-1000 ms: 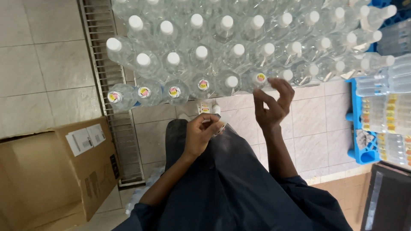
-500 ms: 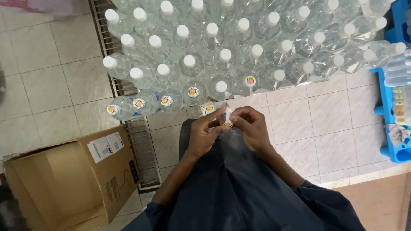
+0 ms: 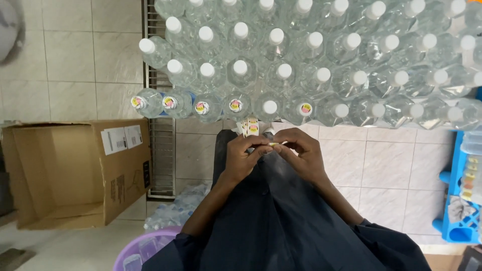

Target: The person applies small round stickers to the caps of many plastic water bottles arranged on the floor. They peel stickers from a roll and press each one onto a bottle cap, working across multiple rows of bottles.

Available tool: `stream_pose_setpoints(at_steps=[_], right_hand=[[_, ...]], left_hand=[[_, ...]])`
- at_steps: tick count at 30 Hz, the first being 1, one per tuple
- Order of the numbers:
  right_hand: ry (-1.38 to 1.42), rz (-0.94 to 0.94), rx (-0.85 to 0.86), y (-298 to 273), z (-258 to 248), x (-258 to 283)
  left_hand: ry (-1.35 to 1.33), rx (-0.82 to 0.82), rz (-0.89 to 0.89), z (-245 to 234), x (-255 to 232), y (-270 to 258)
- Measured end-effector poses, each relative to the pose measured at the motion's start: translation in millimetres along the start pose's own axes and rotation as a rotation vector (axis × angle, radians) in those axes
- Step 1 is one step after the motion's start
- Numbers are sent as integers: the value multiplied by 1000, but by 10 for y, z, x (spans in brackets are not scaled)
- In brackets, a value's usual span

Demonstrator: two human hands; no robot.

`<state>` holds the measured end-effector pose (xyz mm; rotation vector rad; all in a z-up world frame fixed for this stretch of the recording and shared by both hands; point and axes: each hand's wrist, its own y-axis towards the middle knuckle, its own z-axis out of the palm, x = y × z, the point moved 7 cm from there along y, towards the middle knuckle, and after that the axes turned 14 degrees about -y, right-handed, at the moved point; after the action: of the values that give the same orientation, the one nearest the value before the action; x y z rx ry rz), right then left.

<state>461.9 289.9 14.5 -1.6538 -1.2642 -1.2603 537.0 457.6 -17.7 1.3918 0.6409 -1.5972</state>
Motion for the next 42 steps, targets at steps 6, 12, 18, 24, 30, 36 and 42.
stream_pose_setpoints(at_steps=[6, 12, 18, 24, 30, 36, 42], right_hand=[[58, -4, 161, 36, 33, -296], [1, -92, 86, 65, 94, -233], [-194, -198, -145, 203, 130, 345], [-229, -27, -481, 226, 238, 282], [-300, 169, -686, 306, 413, 365], [-346, 274, -721, 322, 466, 358], [-387, 298, -747, 344, 508, 356]], left_hand=[[19, -72, 2, 34, 44, -112], [61, -34, 6, -83, -62, -134], [42, 85, 31, -213, 3, 105], [-62, 209, -66, -364, -24, 329], [-90, 355, -143, -580, -79, 391], [-145, 452, -211, -766, -45, 436], [-175, 487, -237, -857, -88, 443]])
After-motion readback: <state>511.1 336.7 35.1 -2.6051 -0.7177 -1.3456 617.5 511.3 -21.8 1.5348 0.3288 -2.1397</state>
